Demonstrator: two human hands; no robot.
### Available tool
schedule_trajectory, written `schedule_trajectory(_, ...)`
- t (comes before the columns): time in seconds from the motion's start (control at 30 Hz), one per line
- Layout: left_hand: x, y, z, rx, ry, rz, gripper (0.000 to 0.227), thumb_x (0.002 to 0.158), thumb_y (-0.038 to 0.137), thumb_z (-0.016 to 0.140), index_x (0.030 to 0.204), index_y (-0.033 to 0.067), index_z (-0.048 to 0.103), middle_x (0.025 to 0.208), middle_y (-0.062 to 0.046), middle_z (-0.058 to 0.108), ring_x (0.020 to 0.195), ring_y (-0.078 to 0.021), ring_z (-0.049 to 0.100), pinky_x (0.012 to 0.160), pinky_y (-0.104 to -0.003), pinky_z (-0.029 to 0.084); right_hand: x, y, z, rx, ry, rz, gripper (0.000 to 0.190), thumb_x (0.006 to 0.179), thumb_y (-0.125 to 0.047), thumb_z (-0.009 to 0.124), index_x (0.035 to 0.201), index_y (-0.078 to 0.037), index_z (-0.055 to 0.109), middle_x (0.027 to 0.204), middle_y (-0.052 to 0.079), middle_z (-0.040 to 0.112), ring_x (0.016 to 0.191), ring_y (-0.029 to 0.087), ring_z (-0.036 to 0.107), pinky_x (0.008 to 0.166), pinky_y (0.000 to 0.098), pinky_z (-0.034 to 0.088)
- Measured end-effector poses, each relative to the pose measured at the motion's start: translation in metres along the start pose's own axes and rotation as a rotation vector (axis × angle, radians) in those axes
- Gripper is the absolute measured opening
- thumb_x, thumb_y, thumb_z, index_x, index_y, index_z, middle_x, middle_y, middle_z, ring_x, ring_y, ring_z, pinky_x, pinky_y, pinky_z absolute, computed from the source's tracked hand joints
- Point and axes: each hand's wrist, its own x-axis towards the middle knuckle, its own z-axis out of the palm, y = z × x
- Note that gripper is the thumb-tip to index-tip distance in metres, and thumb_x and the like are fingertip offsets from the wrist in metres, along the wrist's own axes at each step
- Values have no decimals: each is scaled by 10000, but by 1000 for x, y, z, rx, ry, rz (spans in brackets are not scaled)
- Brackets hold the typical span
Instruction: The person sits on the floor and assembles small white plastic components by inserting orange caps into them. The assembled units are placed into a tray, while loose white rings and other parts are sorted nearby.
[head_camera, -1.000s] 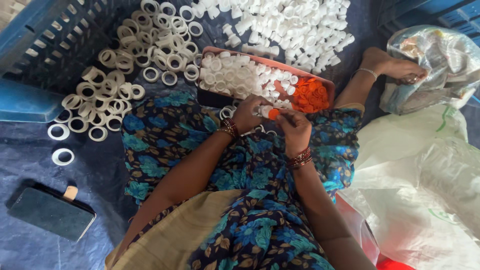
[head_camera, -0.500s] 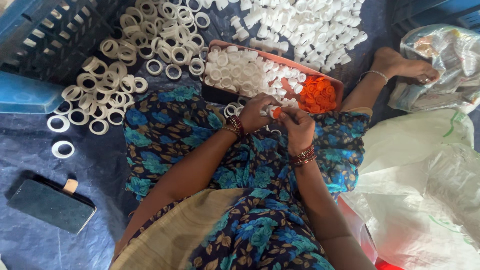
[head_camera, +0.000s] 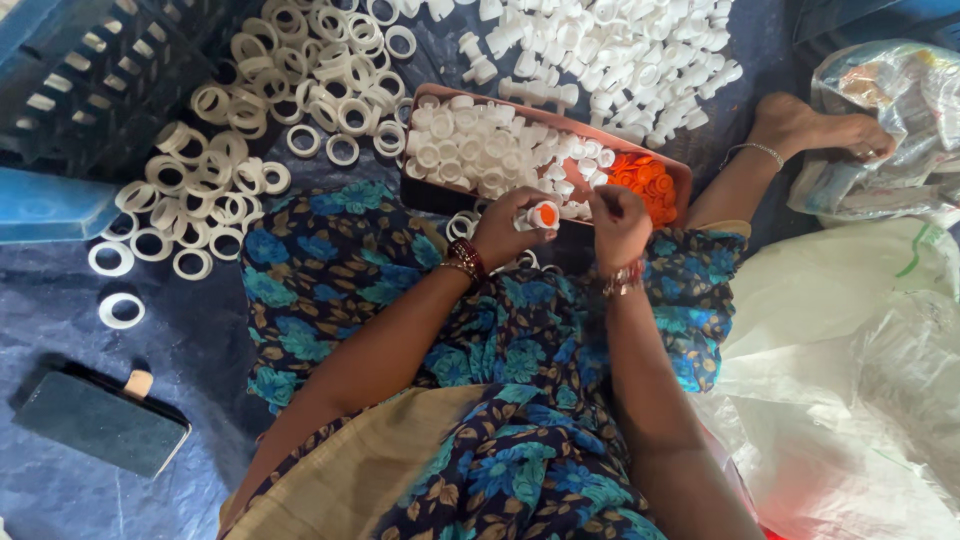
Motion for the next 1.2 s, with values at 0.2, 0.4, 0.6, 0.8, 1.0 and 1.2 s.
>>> schedule_trajectory(0.2, 2, -3, 0, -80, -7, -24, 510, 798, 135, 865, 1259, 84, 653, 1206, -54, 692, 1152, -163, 669, 1022, -330, 521, 54, 21, 31, -253, -289, -336, 147, 847, -64, 762, 994, -63, 762, 971, 139, 742, 908, 314, 719, 822, 422, 573)
schedule_trajectory(0.4, 5, -7, 0, -51, -13, -91, 460, 793, 110, 866, 1205, 77, 665, 1155, -42, 712, 1102, -149, 681, 992, -321, 534, 69, 9, 69, -667, -483, -66, 270, 873, -338, 781, 980, -95, 734, 959, 180, 722, 897, 383, 685, 761, 499, 536)
schedule_trajectory(0.6, 5, -7, -2, -42, -13, 6, 442, 805, 102, 855, 1210, 79, 681, 1166, -43, 722, 1111, -155, 685, 1007, -328, 528, 71, 54, 67, -347, -388, 68, 193, 878, -242, 744, 1021, -112, 751, 926, 130, 773, 831, 262, 741, 759, 401, 580)
schedule_trajectory(0.8, 4, -4, -1, 157, 72, 15, 483, 740, 188, 883, 1172, 94, 690, 1156, -87, 724, 1091, -228, 702, 970, -352, 534, 45, 59, 23, 543, -380, 451, 239, 969, -70, 672, 1207, -56, 682, 999, 54, 727, 851, 164, 674, 756, 335, 549)
schedule_trajectory(1.0, 1, 10, -4, 256, 42, 168, 504, 719, 218, 859, 1172, 83, 685, 1140, -113, 701, 1078, -307, 670, 948, -405, 521, -11, -5, -12, 1227, -524, 590, 307, 971, -52, 632, 1273, -94, 590, 1206, 22, 652, 1105, 174, 650, 923, 348, 548)
schedule_trajectory(1.2, -5, 24, -4, 281, 130, 142, 418, 744, 191, 819, 1133, 109, 691, 1071, -121, 674, 1013, -300, 678, 898, -402, 541, -40, -39, 14, 1005, -329, 435, 212, 1020, -44, 585, 1225, -65, 636, 1175, 74, 666, 1004, 172, 663, 806, 317, 539)
